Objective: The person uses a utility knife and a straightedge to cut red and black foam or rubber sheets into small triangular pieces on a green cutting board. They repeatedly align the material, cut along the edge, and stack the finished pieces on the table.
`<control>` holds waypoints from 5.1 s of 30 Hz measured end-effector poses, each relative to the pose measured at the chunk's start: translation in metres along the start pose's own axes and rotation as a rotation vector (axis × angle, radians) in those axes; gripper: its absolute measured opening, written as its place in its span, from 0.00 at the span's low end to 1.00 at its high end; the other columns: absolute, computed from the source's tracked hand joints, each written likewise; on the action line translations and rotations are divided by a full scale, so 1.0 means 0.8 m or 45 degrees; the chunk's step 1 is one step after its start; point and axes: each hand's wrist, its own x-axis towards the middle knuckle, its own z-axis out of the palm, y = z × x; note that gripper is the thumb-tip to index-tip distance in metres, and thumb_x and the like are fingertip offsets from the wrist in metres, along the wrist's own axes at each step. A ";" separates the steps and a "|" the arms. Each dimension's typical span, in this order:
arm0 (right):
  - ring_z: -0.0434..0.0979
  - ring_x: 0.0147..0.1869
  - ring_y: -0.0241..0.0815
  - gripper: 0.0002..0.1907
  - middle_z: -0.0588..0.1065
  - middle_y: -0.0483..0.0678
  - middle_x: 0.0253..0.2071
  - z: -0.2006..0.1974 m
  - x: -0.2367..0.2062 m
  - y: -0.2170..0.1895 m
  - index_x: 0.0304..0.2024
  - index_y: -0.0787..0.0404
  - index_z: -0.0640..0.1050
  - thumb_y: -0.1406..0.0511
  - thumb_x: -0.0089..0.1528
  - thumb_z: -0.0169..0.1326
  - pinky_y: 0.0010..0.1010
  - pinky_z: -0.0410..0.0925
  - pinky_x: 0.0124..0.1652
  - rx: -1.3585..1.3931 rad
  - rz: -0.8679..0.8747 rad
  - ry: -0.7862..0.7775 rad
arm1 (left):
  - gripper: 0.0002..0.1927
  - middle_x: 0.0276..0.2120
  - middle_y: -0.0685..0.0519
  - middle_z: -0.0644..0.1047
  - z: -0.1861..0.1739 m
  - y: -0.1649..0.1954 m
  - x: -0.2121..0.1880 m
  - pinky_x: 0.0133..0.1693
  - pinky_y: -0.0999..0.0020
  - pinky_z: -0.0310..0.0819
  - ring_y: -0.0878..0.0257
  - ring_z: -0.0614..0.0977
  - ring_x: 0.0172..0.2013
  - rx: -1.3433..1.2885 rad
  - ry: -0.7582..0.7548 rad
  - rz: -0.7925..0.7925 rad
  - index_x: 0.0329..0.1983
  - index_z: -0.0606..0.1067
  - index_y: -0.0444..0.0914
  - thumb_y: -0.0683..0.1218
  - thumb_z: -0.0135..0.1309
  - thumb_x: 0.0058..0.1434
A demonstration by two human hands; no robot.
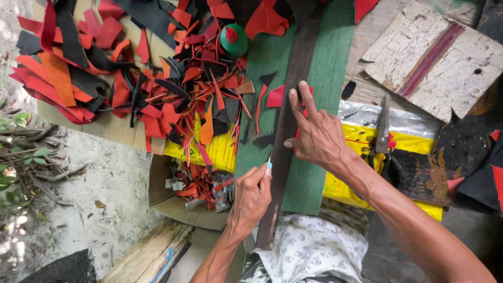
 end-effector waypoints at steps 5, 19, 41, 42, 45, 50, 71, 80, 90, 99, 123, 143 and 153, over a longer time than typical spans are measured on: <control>0.78 0.44 0.68 0.65 0.46 0.63 0.77 0.001 -0.007 0.002 0.74 0.62 0.52 0.54 0.42 0.73 0.53 0.73 0.41 0.065 -0.042 0.027 | 0.12 0.25 0.48 0.73 -0.016 0.016 0.002 0.21 0.65 0.68 0.60 0.76 0.18 -0.176 -0.055 -0.205 0.51 0.77 0.30 0.40 0.51 0.68; 0.78 0.43 0.63 0.66 0.46 0.61 0.76 -0.003 -0.001 0.008 0.74 0.58 0.52 0.53 0.41 0.74 0.51 0.73 0.41 0.101 -0.018 -0.006 | 0.14 0.28 0.50 0.74 0.029 0.017 0.161 0.18 0.70 0.70 0.67 0.77 0.17 -0.364 -0.008 -0.004 0.47 0.78 0.29 0.46 0.48 0.73; 0.78 0.42 0.64 0.66 0.46 0.63 0.76 -0.002 0.003 0.006 0.74 0.58 0.52 0.53 0.41 0.74 0.51 0.73 0.39 0.024 0.005 -0.045 | 0.13 0.30 0.38 0.77 0.032 0.002 0.151 0.32 0.56 0.72 0.45 0.81 0.31 -0.037 0.061 0.194 0.50 0.77 0.29 0.38 0.49 0.65; 0.78 0.42 0.64 0.67 0.46 0.63 0.76 -0.002 0.003 0.005 0.74 0.59 0.52 0.53 0.41 0.74 0.51 0.73 0.40 0.027 0.008 -0.045 | 0.13 0.30 0.38 0.76 0.030 0.002 0.147 0.32 0.56 0.71 0.46 0.81 0.30 -0.042 0.043 0.159 0.50 0.77 0.29 0.39 0.49 0.66; 0.78 0.43 0.65 0.67 0.46 0.63 0.76 -0.001 0.001 0.003 0.74 0.60 0.52 0.53 0.41 0.74 0.51 0.73 0.40 0.023 0.007 -0.051 | 0.12 0.29 0.39 0.75 0.025 0.005 0.131 0.31 0.56 0.70 0.47 0.80 0.28 -0.056 0.019 0.106 0.50 0.76 0.28 0.39 0.48 0.67; 0.78 0.44 0.65 0.67 0.45 0.63 0.76 -0.001 0.002 0.001 0.74 0.60 0.52 0.53 0.40 0.74 0.51 0.74 0.39 0.003 0.030 -0.061 | 0.12 0.26 0.39 0.73 0.020 0.006 0.105 0.30 0.56 0.68 0.46 0.78 0.26 -0.029 0.031 0.113 0.50 0.77 0.28 0.38 0.49 0.67; 0.78 0.48 0.68 0.67 0.47 0.64 0.76 0.008 -0.003 0.012 0.75 0.60 0.51 0.53 0.41 0.74 0.52 0.73 0.42 0.070 -0.094 0.049 | 0.14 0.26 0.46 0.74 -0.017 0.015 0.006 0.22 0.66 0.68 0.62 0.75 0.18 -0.167 -0.014 -0.178 0.55 0.77 0.30 0.41 0.49 0.70; 0.78 0.46 0.65 0.67 0.47 0.61 0.76 0.004 -0.001 0.008 0.74 0.56 0.51 0.54 0.40 0.75 0.51 0.73 0.40 0.095 -0.016 0.001 | 0.13 0.30 0.50 0.75 0.028 0.013 0.154 0.18 0.69 0.72 0.66 0.79 0.17 -0.342 0.020 0.006 0.51 0.77 0.31 0.44 0.47 0.72; 0.78 0.44 0.64 0.67 0.47 0.60 0.76 0.007 0.000 0.013 0.74 0.55 0.51 0.54 0.40 0.75 0.51 0.73 0.38 0.110 -0.020 0.003 | 0.10 0.26 0.45 0.73 0.032 0.009 0.162 0.20 0.64 0.73 0.58 0.80 0.19 -0.209 -0.026 0.003 0.43 0.77 0.30 0.42 0.48 0.70; 0.78 0.43 0.65 0.66 0.47 0.61 0.76 0.004 0.000 0.010 0.74 0.55 0.51 0.54 0.41 0.75 0.52 0.73 0.38 0.067 -0.010 -0.022 | 0.08 0.29 0.35 0.75 0.038 -0.002 0.167 0.33 0.51 0.70 0.39 0.80 0.32 0.013 0.071 0.218 0.41 0.75 0.28 0.39 0.49 0.68; 0.78 0.46 0.66 0.66 0.48 0.64 0.75 0.000 -0.001 0.000 0.74 0.59 0.51 0.53 0.42 0.73 0.53 0.74 0.41 0.023 -0.006 -0.012 | 0.12 0.28 0.37 0.72 0.011 -0.007 0.023 0.31 0.52 0.67 0.41 0.76 0.28 0.067 0.016 0.113 0.50 0.75 0.26 0.37 0.48 0.66; 0.78 0.47 0.66 0.66 0.46 0.62 0.76 0.004 -0.008 0.008 0.75 0.57 0.50 0.52 0.43 0.73 0.52 0.73 0.42 0.064 -0.023 -0.024 | 0.13 0.22 0.45 0.72 -0.035 0.026 0.052 0.27 0.59 0.69 0.61 0.71 0.24 -0.079 0.003 -0.236 0.46 0.77 0.34 0.49 0.57 0.67; 0.77 0.48 0.66 0.67 0.46 0.60 0.77 0.004 -0.004 0.007 0.75 0.55 0.49 0.52 0.42 0.74 0.52 0.73 0.42 0.060 0.006 -0.017 | 0.14 0.21 0.38 0.76 0.020 -0.013 0.185 0.29 0.46 0.69 0.38 0.80 0.27 0.176 0.146 0.035 0.32 0.73 0.31 0.48 0.55 0.65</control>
